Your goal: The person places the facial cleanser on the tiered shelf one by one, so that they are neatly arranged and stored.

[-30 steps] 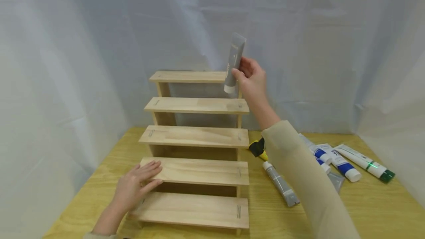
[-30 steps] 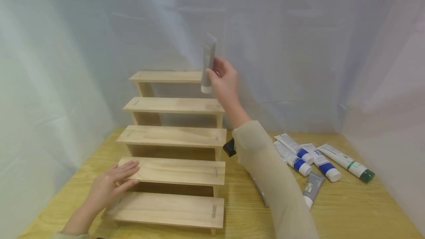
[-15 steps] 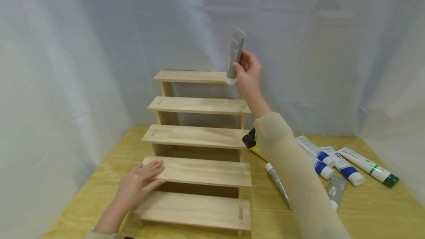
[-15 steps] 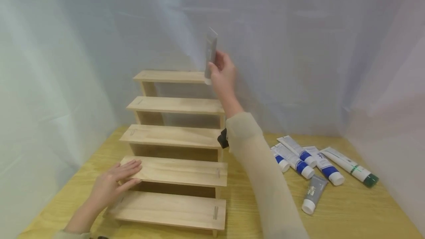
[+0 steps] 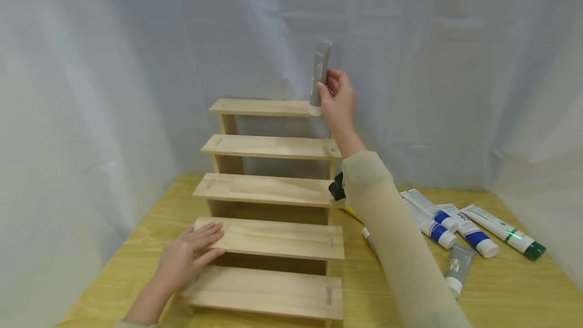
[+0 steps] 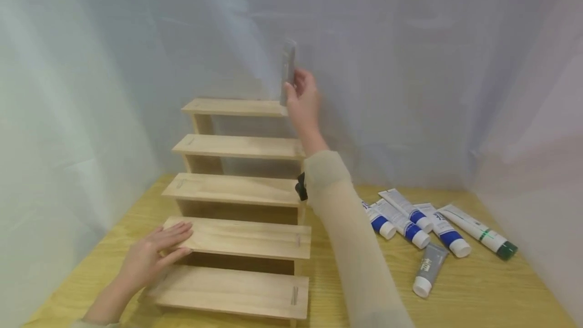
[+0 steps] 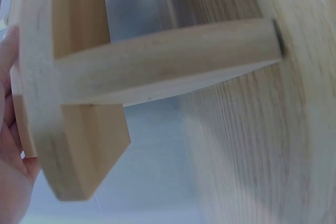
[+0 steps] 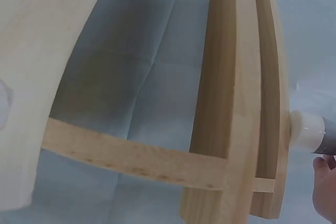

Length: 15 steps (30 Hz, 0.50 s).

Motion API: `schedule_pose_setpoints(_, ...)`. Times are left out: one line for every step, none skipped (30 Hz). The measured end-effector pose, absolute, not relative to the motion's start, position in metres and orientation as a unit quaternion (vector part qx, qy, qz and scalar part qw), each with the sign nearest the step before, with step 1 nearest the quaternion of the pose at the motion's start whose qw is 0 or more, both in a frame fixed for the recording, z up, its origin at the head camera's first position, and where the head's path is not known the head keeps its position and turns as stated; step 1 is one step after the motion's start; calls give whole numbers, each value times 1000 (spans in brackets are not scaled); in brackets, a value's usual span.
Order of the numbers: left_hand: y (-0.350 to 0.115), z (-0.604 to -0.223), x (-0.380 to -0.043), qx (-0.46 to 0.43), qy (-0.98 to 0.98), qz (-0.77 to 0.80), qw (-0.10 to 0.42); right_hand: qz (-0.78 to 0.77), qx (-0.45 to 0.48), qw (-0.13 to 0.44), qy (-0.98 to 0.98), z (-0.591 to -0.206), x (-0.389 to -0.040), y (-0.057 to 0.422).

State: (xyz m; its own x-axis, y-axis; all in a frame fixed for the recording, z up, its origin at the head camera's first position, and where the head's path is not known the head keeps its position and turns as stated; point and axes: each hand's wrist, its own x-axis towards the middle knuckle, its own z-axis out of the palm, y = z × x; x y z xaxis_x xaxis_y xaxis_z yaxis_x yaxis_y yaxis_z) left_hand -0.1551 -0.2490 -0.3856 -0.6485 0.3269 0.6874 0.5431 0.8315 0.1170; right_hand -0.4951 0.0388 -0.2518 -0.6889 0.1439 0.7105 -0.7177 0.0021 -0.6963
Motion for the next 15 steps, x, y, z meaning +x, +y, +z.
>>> schedule_pose_setpoints(-249,-385,-155,-243,-895,-157,340,667,216,315,-639,-245,-486,38)
schedule_pose_setpoints(-248,-385,-155,-242,-896,-156,338,668,215,311,-641,-244,-483,38)
schedule_pose_setpoints(-248,-385,-155,-241,-897,-156,336,666,216,311,-643,-242,-477,37)
schedule_pose_setpoints(-248,-385,-156,-239,-898,-155,335,667,215,305,-645,-239,-470,37)
schedule_pose_setpoints(-248,-385,-156,-237,-899,-155,334,667,214,301,-648,-235,-459,37)
schedule_pose_setpoints(-248,-385,-156,-235,-900,-155,333,667,214,293,-651,-228,-443,36)
schedule_pose_setpoints(-248,-386,-157,-233,-900,-155,333,669,213,288,-651,-224,-431,36)
schedule_pose_setpoints(-248,-386,-157,-232,-901,-156,333,663,223,294,-651,-226,-427,36)
schedule_pose_setpoints(-248,-386,-157,-231,-900,-156,334,657,223,295,-657,-220,-412,36)
schedule_pose_setpoints(-248,-387,-158,-231,-900,-156,334,649,220,295,-666,-216,-399,36)
schedule_pose_setpoints(-248,-387,-158,-231,-900,-155,334,640,221,296,-673,-212,-386,36)
schedule_pose_setpoints(-248,-387,-158,-231,-900,-155,334,631,221,299,-681,-209,-376,36)
schedule_pose_setpoints(-248,-387,-158,-232,-901,-154,334,619,219,306,-690,-208,-370,37)
schedule_pose_setpoints(-248,-387,-158,-232,-901,-154,333,606,218,309,-700,-206,-362,37)
schedule_pose_setpoints(-248,-387,-158,-232,-901,-155,333,597,217,314,-705,-206,-359,37)
